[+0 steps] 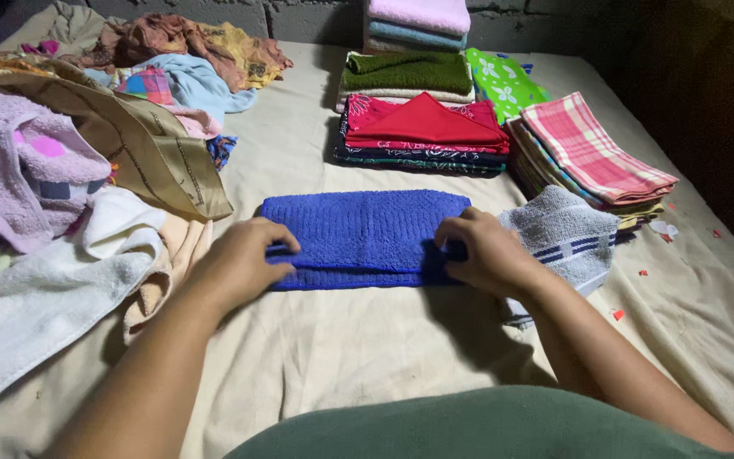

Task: The person folds multiple towels and small cloths on a bed, smoothing each item and stacking them neatly. The person handles a pink striped cloth, a red cloth, a multicolored checkered cloth, a pink checkered cloth, a white towel, a blue towel, and a grey towel, placing each folded item into a growing stack.

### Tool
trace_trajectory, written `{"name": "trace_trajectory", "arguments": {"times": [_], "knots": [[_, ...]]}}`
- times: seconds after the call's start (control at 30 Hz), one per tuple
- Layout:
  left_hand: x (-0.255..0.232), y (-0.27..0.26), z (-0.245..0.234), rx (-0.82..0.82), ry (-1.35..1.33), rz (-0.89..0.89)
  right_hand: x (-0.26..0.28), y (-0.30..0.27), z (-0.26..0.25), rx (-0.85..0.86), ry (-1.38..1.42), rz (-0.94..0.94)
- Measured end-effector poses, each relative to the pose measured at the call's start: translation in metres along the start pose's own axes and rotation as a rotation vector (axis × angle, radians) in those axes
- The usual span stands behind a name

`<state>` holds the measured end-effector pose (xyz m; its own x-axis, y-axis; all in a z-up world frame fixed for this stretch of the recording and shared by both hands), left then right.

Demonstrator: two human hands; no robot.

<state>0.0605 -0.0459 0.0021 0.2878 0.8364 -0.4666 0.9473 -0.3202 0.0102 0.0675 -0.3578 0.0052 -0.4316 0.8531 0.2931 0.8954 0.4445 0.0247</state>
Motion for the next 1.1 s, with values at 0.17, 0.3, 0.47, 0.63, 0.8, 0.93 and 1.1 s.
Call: {"name": "trace_trajectory", "arguments": {"times": [0.17,0.3,0.47,0.63,0.8,0.93,1.1], "knots": [[0.017,0.008,-0.007,0.020,-0.018,-0.088,-0.003,0.007,0.003,0.071,-0.013,-0.054],[0.026,0.025,-0.029,-0.206,-0.078,-0.011,-0.013,0.022,0.000,0.134,-0.041,-0.240],[0.042,0.067,-0.065,-0.361,-0.278,0.090,-0.083,0.062,-0.048,-0.022,0.239,0.105],[0.044,0.113,-0.098,-0.532,-0.695,0.109,-0.087,0.097,-0.101,-0.222,1.109,-0.003],[-0.004,0.164,-0.105,-0.421,-0.790,0.053,-0.018,0.113,-0.141,-0.237,0.945,-0.021],[-0.059,0.173,-0.085,-0.169,-1.096,0.119,0.038,0.115,-0.147,-0.110,0.798,-0.016],[-0.079,0.158,-0.078,-0.125,-1.041,0.152,0.051,0.116,-0.134,-0.129,0.648,0.035]]}}
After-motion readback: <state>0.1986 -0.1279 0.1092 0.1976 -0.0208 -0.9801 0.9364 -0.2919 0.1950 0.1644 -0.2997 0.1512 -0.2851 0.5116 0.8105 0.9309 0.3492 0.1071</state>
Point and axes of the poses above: each hand's wrist, its own y-axis towards the middle knuckle, its own z-axis out of the palm, x = y × z, the point moved 7 cm from there along y, towards the middle knuckle, and after that the axes turned 10 degrees about x, right-handed, at the moved point
